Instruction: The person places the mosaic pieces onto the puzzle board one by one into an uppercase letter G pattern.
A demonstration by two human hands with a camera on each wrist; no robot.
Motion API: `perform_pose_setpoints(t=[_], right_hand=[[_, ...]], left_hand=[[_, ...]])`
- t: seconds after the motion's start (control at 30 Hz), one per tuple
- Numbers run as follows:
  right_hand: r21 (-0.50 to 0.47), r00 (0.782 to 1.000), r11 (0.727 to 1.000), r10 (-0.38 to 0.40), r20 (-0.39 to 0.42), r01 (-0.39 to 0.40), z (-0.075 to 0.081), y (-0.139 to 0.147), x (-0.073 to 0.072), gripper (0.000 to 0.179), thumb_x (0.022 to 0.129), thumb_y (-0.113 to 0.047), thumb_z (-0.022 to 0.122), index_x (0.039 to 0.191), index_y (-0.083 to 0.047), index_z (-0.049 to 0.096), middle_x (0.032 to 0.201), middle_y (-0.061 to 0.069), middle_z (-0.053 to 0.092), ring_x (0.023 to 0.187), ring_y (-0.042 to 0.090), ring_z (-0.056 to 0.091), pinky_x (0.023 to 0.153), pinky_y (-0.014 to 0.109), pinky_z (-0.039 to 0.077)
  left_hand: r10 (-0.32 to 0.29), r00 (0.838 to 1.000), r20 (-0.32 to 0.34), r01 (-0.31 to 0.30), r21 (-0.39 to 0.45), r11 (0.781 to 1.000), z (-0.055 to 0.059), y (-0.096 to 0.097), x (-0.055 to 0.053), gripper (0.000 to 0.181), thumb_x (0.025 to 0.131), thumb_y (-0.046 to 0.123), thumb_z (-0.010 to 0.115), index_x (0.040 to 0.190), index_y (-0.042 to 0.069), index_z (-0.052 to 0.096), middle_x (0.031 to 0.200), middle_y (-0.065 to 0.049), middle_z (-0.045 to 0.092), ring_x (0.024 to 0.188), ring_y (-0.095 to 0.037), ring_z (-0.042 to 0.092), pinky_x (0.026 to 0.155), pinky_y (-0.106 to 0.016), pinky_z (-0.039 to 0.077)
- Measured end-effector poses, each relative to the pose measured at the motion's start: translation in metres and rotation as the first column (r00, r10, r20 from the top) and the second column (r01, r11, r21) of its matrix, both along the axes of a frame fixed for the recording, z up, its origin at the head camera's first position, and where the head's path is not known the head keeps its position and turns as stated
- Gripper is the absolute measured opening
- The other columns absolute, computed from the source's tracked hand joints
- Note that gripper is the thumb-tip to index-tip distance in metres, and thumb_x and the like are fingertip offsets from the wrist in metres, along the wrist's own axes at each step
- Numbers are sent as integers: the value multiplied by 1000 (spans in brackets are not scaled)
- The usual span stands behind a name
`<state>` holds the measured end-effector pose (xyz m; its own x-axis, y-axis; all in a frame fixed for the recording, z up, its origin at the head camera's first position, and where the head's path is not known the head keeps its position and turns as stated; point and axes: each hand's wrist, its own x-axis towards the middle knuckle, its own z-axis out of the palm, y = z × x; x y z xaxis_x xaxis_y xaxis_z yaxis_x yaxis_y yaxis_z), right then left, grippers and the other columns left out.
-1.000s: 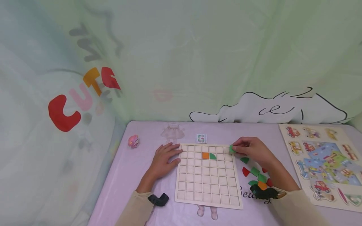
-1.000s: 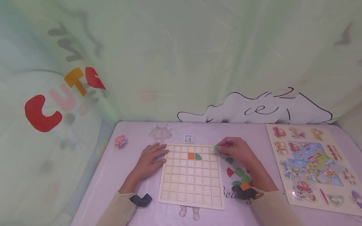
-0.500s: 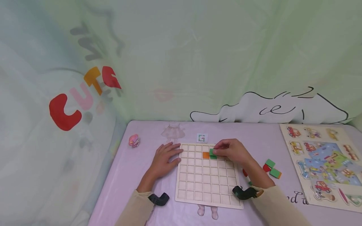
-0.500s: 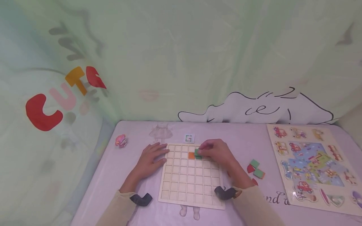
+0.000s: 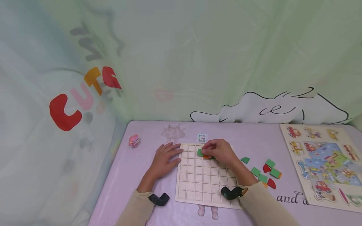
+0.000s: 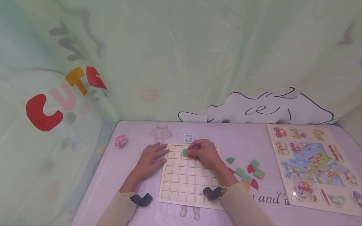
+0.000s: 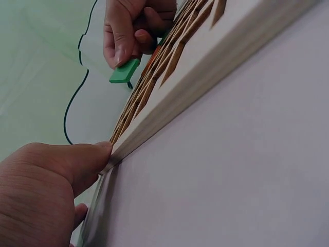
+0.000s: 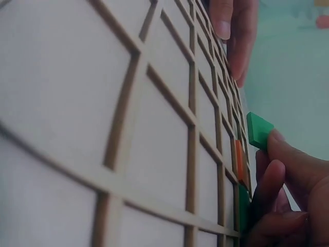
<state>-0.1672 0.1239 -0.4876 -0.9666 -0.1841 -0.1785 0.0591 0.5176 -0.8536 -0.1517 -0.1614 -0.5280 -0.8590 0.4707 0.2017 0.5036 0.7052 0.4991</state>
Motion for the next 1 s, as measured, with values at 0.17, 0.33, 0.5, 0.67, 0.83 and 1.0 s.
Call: perform_pose_setpoints(t=[0.17, 0.33, 0.5, 0.67, 0.83, 1.0], right_hand=[[14, 999, 999, -36, 23, 36, -1, -4, 1, 16, 87, -26, 82, 95, -14, 79, 80, 0, 72, 80, 18, 60, 74, 29, 47], [30, 997, 998, -59, 42, 58, -2, -8, 2, 15, 86, -28, 83, 93, -16, 79, 82, 0, 71, 86, 20, 57, 75, 31, 45], [47, 996, 996, -77, 54, 75, -1, -11, 4, 13, 85, -28, 84, 91, -16, 80, 82, -1, 70, 88, 21, 56, 73, 30, 43], [60, 994, 995, -86, 65, 82, -1, -13, 4, 13, 84, -27, 85, 90, -17, 80, 82, 0, 71, 89, 22, 57, 74, 30, 43], [89, 994, 992, -91, 56, 85, -3, -14, 3, 13, 84, -28, 85, 90, -18, 80, 84, -1, 71, 90, 22, 57, 75, 31, 42], [123, 995, 989, -93, 46, 86, -3, -14, 2, 12, 84, -29, 85, 89, -19, 81, 84, -1, 72, 90, 21, 57, 75, 31, 42]], left_hand=[[5, 1000, 13, -5, -18, 1000, 0, 0, 0, 41, 100, 37, 62, 138, 24, 65, 155, 2, 52, 151, -30, 38, 124, -61, 20], [2, 1000, 18, -1, -13, 1000, 1, 1, 0, 41, 100, 36, 62, 138, 23, 65, 155, 1, 52, 151, -30, 37, 124, -62, 20], [4, 1000, 22, -4, -16, 1000, 2, 1, 1, 41, 100, 36, 62, 138, 23, 65, 155, 1, 52, 151, -30, 37, 124, -62, 20], [8, 1000, 19, -8, -21, 1000, 1, 0, 2, 41, 100, 36, 62, 139, 23, 65, 155, 2, 52, 151, -30, 37, 124, -61, 20], [5, 1000, 8, -5, -9, 1000, 1, 1, 1, 40, 100, 35, 62, 138, 22, 66, 154, 0, 53, 151, -31, 38, 124, -62, 20], [-2, 1000, 4, 2, 0, 1000, 2, 1, 1, 40, 99, 35, 63, 137, 22, 66, 154, -1, 54, 150, -32, 38, 123, -63, 20]])
